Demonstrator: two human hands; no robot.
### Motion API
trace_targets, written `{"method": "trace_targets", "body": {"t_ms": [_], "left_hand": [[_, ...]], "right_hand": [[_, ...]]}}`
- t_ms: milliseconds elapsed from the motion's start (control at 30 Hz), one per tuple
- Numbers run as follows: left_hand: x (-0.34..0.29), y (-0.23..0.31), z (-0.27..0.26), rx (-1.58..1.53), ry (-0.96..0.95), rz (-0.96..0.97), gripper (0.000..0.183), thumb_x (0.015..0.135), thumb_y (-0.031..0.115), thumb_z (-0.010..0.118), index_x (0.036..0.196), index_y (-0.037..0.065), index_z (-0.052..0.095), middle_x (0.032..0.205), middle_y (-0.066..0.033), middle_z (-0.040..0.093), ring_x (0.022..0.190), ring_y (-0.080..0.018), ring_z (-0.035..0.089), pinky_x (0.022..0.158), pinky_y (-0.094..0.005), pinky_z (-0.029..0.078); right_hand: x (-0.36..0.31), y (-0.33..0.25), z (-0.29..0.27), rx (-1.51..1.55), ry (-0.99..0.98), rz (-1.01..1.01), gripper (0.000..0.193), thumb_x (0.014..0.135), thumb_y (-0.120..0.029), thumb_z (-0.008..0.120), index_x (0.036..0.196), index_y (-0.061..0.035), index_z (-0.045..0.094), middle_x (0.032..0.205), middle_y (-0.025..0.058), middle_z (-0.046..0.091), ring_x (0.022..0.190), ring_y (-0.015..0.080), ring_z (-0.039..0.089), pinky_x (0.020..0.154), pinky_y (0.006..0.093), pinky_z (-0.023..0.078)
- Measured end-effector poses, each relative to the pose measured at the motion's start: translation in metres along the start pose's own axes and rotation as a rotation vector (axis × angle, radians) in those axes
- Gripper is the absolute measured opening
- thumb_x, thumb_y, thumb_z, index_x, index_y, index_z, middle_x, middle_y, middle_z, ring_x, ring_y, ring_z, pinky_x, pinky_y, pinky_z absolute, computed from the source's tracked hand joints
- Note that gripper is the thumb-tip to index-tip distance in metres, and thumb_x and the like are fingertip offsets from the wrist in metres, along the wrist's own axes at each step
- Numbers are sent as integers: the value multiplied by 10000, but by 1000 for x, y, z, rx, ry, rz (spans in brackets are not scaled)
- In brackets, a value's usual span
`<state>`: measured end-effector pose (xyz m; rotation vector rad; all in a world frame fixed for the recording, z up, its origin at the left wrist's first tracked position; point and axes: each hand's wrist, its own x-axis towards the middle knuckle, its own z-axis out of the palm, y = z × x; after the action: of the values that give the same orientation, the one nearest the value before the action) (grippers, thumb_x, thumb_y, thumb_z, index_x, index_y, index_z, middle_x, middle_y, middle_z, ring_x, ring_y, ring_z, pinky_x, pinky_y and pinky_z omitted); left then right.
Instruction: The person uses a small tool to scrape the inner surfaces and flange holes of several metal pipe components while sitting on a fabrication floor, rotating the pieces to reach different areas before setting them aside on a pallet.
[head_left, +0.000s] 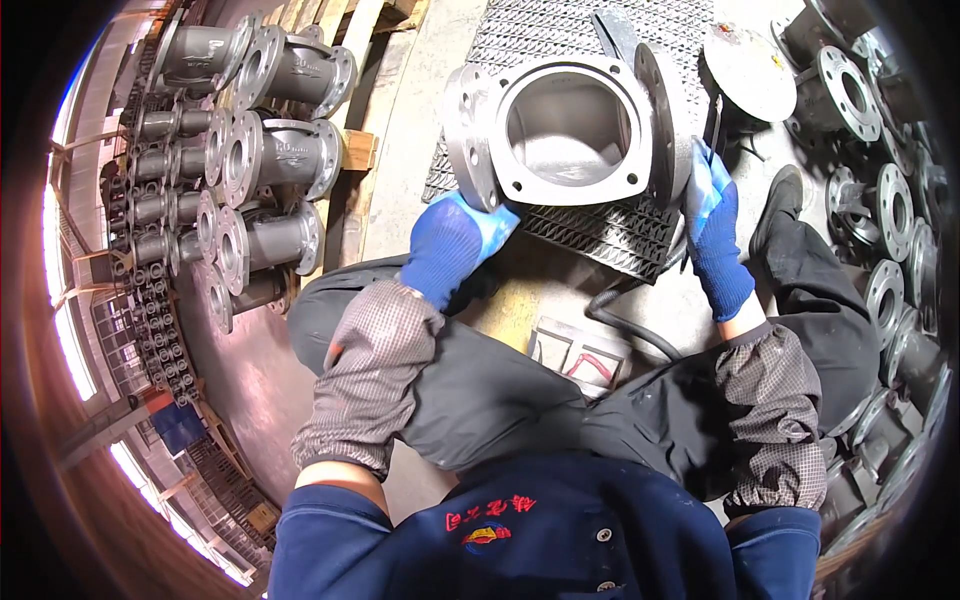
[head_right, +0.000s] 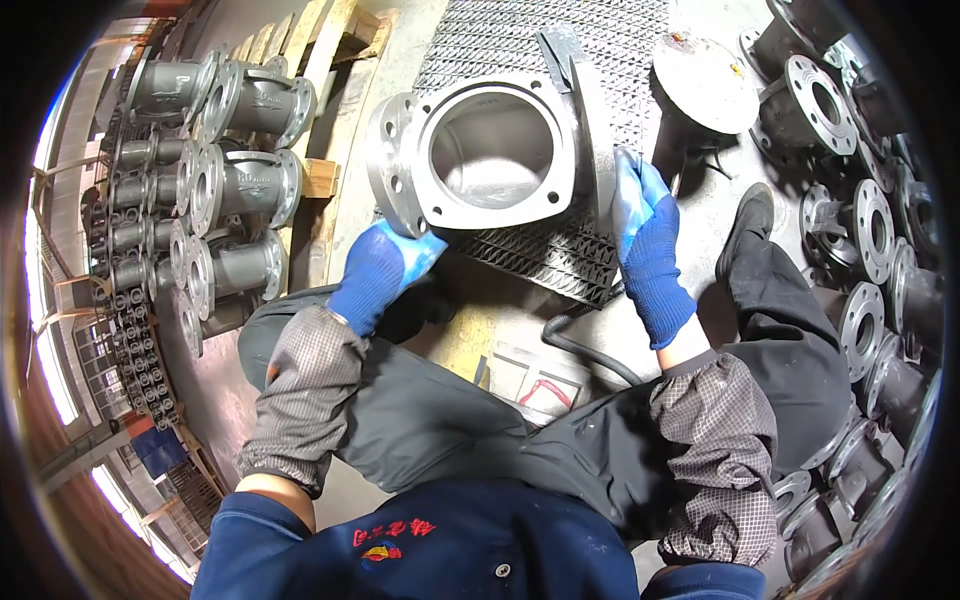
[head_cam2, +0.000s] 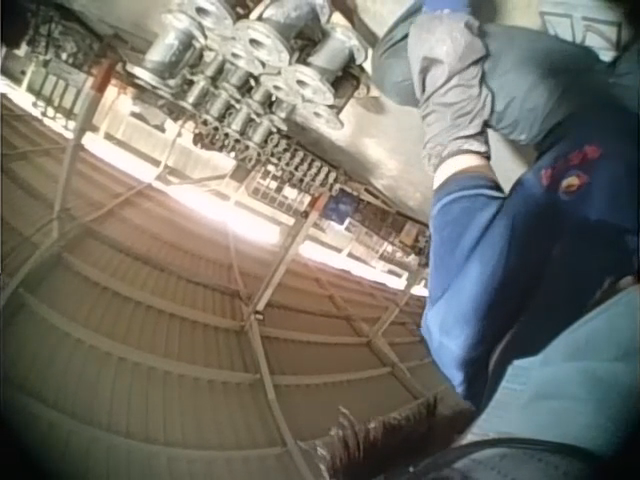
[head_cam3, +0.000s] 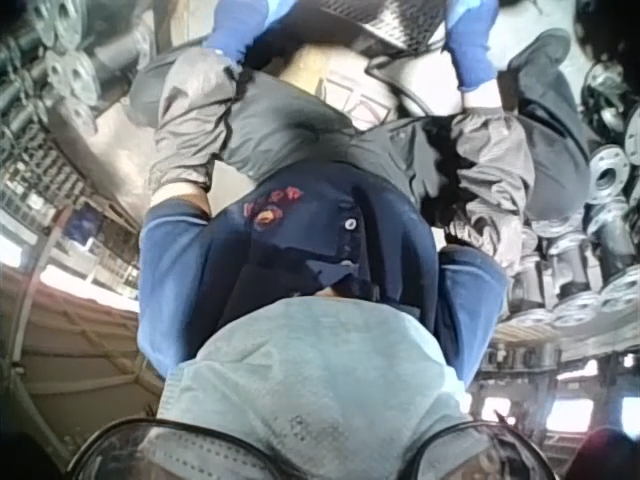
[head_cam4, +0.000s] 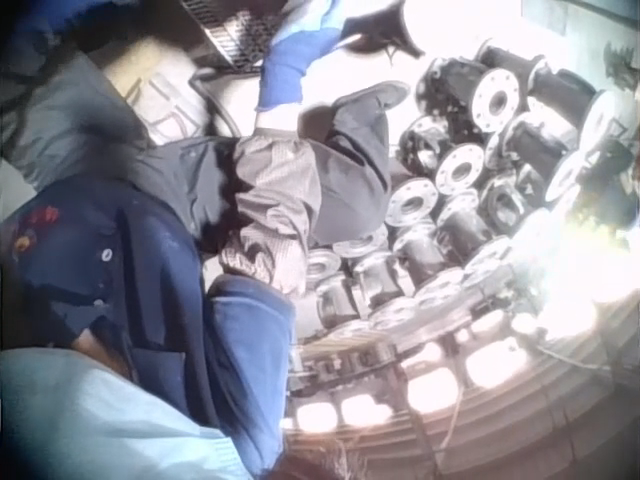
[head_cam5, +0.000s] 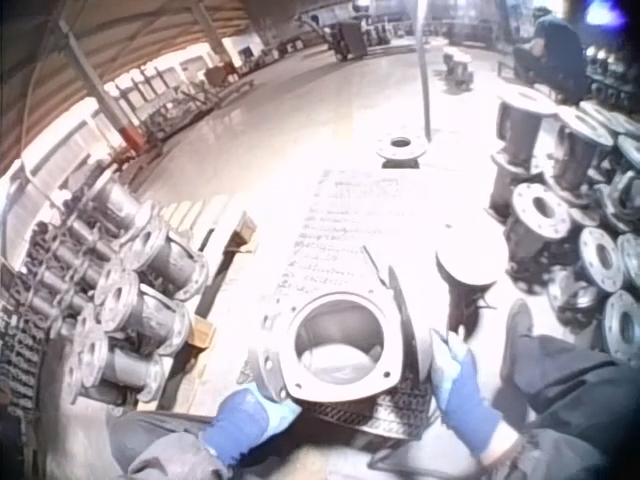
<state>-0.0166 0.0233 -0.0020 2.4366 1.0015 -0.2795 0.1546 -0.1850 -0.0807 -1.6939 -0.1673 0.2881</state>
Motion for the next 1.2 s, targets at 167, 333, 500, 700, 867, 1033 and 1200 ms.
{"method": "trace_targets", "body": {"t_ms": [167, 333, 500, 700, 867, 1033, 1200], "left_hand": [[18, -1, 14, 89, -6, -218, 414, 774, 371, 619, 1032, 49, 652, 922, -183, 674, 905, -344, 641, 754, -385, 508], [10, 4, 6, 124, 97, -162, 386, 771, 363, 618, 905, 5, 673, 761, -213, 659, 770, -370, 654, 688, -405, 517], [-10, -3, -18, 73, 80, -76, 399, 750, 398, 676, 752, -1, 671, 620, -210, 606, 605, -363, 628, 554, -409, 486], [-13, -2, -43, -26, 88, 79, 407, 777, 412, 693, 723, 11, 654, 566, -194, 556, 538, -343, 578, 480, -388, 427], [-15, -15, -39, 149, 90, 101, 427, 783, 436, 680, 710, 16, 652, 562, -182, 566, 550, -344, 586, 501, -396, 442], [-25, 13, -52, 70, -40, -71, 464, 776, 464, 599, 732, 12, 693, 605, -197, 613, 607, -333, 632, 590, -398, 498], [-30, 3, -39, -47, 61, -31, 408, 777, 416, 618, 731, 19, 694, 604, -173, 624, 606, -331, 635, 601, -395, 506]], "right_hand": [[-5, -12, 7, 10, 19, -9, 339, 936, -248, 518, 1113, 28, 605, 1031, 143, 653, 957, 162, 584, 873, 264, 425], [-8, -13, 3, -33, 29, 44, 360, 932, -278, 505, 1060, 39, 616, 931, 163, 664, 849, 209, 605, 807, 300, 446], [-16, -48, 2, -143, -87, 149, 363, 944, -250, 477, 1086, 64, 593, 935, 160, 663, 895, 198, 614, 810, 292, 447], [-19, -38, -5, -223, -180, -361, 368, 969, -223, 448, 1176, 65, 547, 1020, 122, 652, 958, 154, 591, 854, 271, 435], [-31, -44, 7, -120, -111, -41, 372, 986, -225, 433, 1179, 72, 548, 1062, 85, 630, 992, 109, 553, 877, 254, 421], [-44, -39, 12, 158, -4, -13, 313, 945, -176, 512, 1152, 56, 546, 1045, 104, 594, 926, 153, 566, 826, 265, 439], [-52, -61, 8, -352, -80, -298, 284, 879, -175, 608, 1057, 43, 570, 851, 160, 579, 701, 211, 565, 635, 303, 452]]}}
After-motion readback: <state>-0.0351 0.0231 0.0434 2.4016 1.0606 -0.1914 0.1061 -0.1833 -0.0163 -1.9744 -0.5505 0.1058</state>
